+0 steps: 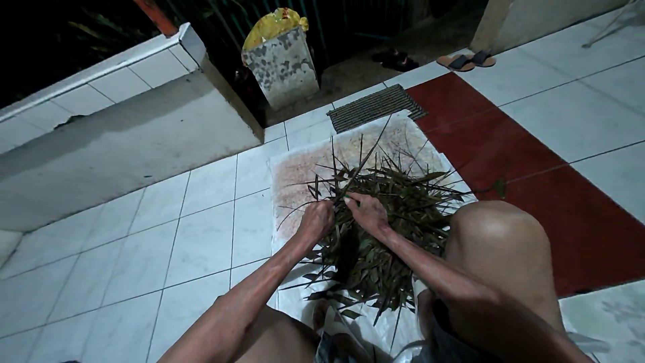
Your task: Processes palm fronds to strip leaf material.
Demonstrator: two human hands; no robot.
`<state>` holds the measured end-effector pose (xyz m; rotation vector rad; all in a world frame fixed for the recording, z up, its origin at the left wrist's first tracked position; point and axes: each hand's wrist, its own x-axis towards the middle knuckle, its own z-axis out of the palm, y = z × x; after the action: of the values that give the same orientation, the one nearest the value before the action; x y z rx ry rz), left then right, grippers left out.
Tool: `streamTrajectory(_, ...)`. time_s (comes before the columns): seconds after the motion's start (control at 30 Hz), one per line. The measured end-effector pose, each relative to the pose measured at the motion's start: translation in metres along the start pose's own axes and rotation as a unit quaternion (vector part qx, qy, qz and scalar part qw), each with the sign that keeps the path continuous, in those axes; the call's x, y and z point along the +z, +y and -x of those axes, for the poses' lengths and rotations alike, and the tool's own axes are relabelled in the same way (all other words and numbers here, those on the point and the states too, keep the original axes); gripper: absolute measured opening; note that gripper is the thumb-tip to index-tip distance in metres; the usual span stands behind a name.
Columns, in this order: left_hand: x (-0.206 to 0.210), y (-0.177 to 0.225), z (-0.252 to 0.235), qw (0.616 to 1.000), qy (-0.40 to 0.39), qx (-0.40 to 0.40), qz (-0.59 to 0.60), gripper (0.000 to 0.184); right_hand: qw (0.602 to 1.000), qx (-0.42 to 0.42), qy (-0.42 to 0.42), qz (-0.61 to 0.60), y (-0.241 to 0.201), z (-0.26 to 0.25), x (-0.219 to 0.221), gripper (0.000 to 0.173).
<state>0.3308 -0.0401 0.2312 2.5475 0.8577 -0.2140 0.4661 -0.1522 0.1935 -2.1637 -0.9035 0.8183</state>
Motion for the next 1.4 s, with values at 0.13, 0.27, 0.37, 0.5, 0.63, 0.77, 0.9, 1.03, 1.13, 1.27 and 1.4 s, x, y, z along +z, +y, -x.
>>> streamTrajectory(0.13, -0.001, -0.002, 0.005, 1.000, -0.011, -0.003, -0.004, 0.037, 1.000, 0.000, 0.005, 0.007, 0.003, -0.001, -0.003, 0.040)
streamTrajectory(0.27, -0.005, 0.000, 0.012, 0.999, -0.033, -0.010, -0.008, 0.037, 1.000, 0.021, 0.001, 0.008, 0.005, -0.005, -0.006, 0.042)
streamTrajectory(0.37, -0.008, -0.002, 0.018, 0.999, -0.042, -0.013, -0.008, 0.037, 1.000, 0.017, 0.002, 0.000, 0.008, -0.010, -0.008, 0.042)
streamTrajectory(0.5, -0.011, -0.005, 0.026, 0.999, -0.044, -0.019, 0.009, 0.036, 1.000, 0.007, 0.009, -0.002, 0.013, -0.016, -0.009, 0.039)
streamTrajectory(0.63, -0.015, -0.010, 0.036, 0.999, -0.043, -0.018, 0.024, 0.037, 1.000, 0.007, 0.025, -0.012, 0.019, -0.027, -0.021, 0.038)
streamTrajectory(0.77, -0.017, -0.014, 0.048, 0.998, -0.041, -0.020, 0.033, 0.037, 0.999, -0.007, 0.045, -0.004, 0.031, -0.042, -0.032, 0.038)
streamTrajectory(0.9, -0.023, -0.016, 0.061, 0.998, -0.047, -0.030, 0.042, 0.037, 0.998, -0.005, 0.065, -0.001, 0.051, -0.061, -0.038, 0.037)
streamTrajectory(1.03, -0.034, -0.017, 0.073, 0.996, -0.062, -0.029, 0.048, 0.036, 0.997, 0.000, 0.077, -0.012, 0.065, -0.073, -0.047, 0.035)
streamTrajectory(1.13, -0.045, -0.019, 0.083, 0.995, -0.072, -0.018, 0.059, 0.035, 0.998, -0.001, 0.063, -0.031, 0.076, -0.087, -0.052, 0.035)
streamTrajectory(1.27, -0.061, -0.022, 0.094, 0.992, -0.094, -0.035, 0.078, 0.034, 0.998, -0.023, 0.055, -0.034, 0.089, -0.109, -0.053, 0.035)
streamTrajectory(1.4, -0.071, -0.026, 0.106, 0.987, -0.114, -0.041, 0.110, 0.033, 0.998, -0.025, 0.058, -0.017, 0.096, -0.118, -0.054, 0.034)
